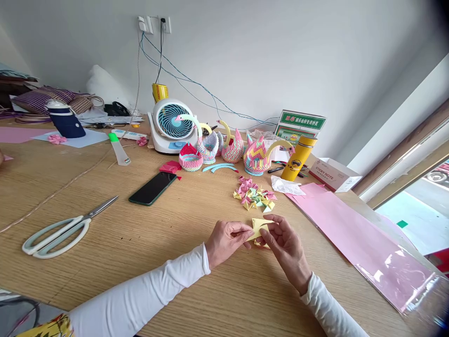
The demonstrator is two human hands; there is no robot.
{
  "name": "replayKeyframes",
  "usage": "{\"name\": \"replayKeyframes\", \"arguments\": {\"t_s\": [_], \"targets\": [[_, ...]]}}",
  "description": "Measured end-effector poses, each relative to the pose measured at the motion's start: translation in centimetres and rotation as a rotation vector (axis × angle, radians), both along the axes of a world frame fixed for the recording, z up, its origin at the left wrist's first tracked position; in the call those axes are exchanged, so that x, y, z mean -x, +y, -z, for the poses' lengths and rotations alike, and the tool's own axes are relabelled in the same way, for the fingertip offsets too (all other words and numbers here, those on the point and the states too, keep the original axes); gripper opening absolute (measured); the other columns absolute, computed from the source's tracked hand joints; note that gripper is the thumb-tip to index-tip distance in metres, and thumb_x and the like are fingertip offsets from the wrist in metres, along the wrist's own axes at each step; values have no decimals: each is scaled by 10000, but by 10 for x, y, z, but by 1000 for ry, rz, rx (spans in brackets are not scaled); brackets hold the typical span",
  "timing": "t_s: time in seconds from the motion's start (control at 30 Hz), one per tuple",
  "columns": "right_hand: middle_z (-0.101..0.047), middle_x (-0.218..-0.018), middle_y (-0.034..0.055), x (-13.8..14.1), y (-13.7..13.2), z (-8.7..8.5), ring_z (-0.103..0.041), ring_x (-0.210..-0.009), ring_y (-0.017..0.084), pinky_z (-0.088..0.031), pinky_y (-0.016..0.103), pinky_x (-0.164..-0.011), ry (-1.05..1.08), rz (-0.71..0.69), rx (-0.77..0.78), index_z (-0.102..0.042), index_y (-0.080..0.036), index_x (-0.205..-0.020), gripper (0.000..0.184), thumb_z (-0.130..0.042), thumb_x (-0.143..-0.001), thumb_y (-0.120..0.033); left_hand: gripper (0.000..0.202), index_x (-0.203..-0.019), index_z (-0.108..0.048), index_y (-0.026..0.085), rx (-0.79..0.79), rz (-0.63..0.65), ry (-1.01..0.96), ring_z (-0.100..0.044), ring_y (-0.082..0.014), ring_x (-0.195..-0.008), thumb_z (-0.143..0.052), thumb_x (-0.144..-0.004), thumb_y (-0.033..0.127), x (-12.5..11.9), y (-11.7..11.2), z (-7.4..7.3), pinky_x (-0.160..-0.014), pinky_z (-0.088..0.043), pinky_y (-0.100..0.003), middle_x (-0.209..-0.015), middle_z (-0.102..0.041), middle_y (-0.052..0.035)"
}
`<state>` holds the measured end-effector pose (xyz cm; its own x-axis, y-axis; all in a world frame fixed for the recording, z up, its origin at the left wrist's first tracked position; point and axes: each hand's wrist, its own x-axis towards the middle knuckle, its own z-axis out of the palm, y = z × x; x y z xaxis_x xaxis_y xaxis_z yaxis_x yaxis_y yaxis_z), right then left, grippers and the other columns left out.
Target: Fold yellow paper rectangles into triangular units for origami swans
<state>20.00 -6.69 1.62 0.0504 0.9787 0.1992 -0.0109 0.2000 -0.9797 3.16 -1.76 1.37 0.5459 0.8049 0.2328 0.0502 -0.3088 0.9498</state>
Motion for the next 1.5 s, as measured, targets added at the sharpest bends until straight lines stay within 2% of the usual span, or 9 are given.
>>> {"name": "replayKeyframes", "arguments": {"t_s": [0.17,0.33,0.5,0.67,0.83,1.07,1.33,1.5], "targets": [[-636,-763,-1,2,1,1,-638,-662,148,-546,278,-620,22,6,18,-496,-236,-1067,356,-671,-792,-379,315,-891,-705,129,13,13,-14,-684,-154,-646,-550,-848,399,0,-1,1,-613,-496,-197,-784,-726,-43],[-641,-765,7,-1,2,1,-636,-660,154,-555,291,-618,36,52,-2,-525,-225,-1038,365,-708,-758,-372,330,-930,-682,124,140,71,-48,-682,-160,-669,-625,-785,415,-1,-2,-1,-613,-508,-209,-865,-727,-57],[-652,-762,8,-4,2,0,-629,-655,138,-549,270,-634,28,55,-9,-545,-220,-1016,342,-717,-753,-354,313,-911,-653,115,236,70,-81,-679,-153,-650,-676,-744,378,-3,-3,0,-592,-504,-204,-866,-726,-63],[-663,-779,21,-3,1,2,-644,-678,159,-561,293,-648,-8,60,-30,-548,-222,-1022,343,-710,-756,-367,307,-850,-668,110,214,75,-59,-678,-158,-665,-657,-754,402,-2,-2,2,-590,-492,-200,-840,-720,-61],[-665,-839,22,-4,-1,5,-647,-719,166,-563,295,-649,-31,-6,-23,-532,-249,-1062,317,-674,-796,-347,372,-842,-700,102,193,144,8,-678,-176,-683,-610,-777,457,-1,0,2,-621,-493,-212,-758,-718,-60],[-653,-928,28,-4,-1,8,-648,-714,153,-564,295,-652,-37,-29,-25,-539,-251,-1056,279,-658,-815,-322,385,-850,-695,91,192,167,32,-672,-160,-616,-580,-799,455,-1,0,0,-577,-489,-210,-797,-717,-81],[-624,-837,1,-4,2,13,-658,-684,153,-561,302,-661,-9,-83,-15,-507,-252,-1085,311,-657,-817,-305,336,-782,-688,101,141,135,11,-653,-140,-613,-579,-808,418,-1,-3,-1,-559,-475,-185,-724,-686,-32],[-598,-784,-24,-1,2,11,-662,-659,141,-549,267,-616,12,-62,-14,-513,-251,-1061,298,-667,-810,-295,370,-799,-684,92,146,146,11,-652,-142,-615,-562,-815,441,-1,-3,0,-561,-480,-190,-736,-692,-49]]}}
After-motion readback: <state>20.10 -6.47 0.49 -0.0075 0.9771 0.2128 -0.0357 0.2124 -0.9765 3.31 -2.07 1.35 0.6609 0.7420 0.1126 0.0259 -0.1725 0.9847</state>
